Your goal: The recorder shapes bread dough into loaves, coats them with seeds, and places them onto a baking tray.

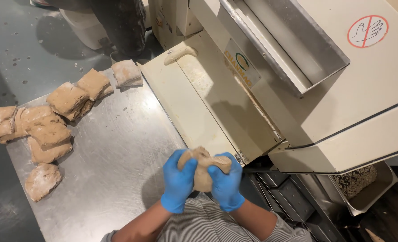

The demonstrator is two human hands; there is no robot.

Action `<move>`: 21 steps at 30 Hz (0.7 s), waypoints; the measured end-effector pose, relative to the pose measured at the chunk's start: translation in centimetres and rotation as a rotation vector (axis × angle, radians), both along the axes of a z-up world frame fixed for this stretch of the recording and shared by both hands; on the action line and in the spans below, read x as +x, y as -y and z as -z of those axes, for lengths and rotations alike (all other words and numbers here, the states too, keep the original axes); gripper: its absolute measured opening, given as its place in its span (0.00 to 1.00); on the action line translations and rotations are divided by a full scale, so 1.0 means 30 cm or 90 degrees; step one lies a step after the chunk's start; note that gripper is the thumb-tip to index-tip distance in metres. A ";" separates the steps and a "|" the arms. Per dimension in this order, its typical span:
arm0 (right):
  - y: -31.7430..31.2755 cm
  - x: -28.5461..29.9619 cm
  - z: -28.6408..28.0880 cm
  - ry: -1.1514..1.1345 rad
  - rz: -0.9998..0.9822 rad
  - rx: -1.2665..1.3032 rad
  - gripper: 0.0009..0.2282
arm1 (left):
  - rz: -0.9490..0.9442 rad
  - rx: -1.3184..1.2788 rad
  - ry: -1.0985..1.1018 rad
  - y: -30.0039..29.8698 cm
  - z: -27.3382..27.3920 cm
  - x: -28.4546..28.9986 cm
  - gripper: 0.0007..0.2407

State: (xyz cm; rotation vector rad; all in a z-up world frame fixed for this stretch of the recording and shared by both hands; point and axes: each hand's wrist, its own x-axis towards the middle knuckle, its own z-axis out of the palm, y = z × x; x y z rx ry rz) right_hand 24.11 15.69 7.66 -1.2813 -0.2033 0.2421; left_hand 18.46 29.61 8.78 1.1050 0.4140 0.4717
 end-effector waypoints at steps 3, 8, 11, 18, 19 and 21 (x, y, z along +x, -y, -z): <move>0.086 -0.015 -0.001 -0.037 -0.096 0.163 0.12 | -0.013 0.153 -0.028 -0.036 -0.080 -0.050 0.15; -0.070 0.079 -0.531 0.541 -0.146 -0.386 0.33 | 0.063 0.476 0.042 -0.090 -0.162 -0.052 0.09; -0.075 0.051 -0.472 0.114 -0.373 -0.337 0.29 | 0.081 0.838 0.194 -0.085 -0.032 -0.058 0.06; -0.036 0.433 -0.487 -0.049 -0.446 -0.532 0.14 | 0.205 0.070 -0.102 -0.193 -0.122 -0.188 0.30; -0.006 0.536 -0.521 -0.008 -0.386 -0.522 0.13 | 0.155 0.120 -0.190 -0.220 -0.109 -0.216 0.27; 0.045 0.724 -0.606 0.033 -0.324 -0.514 0.13 | 0.107 0.168 -0.276 -0.279 -0.041 -0.283 0.25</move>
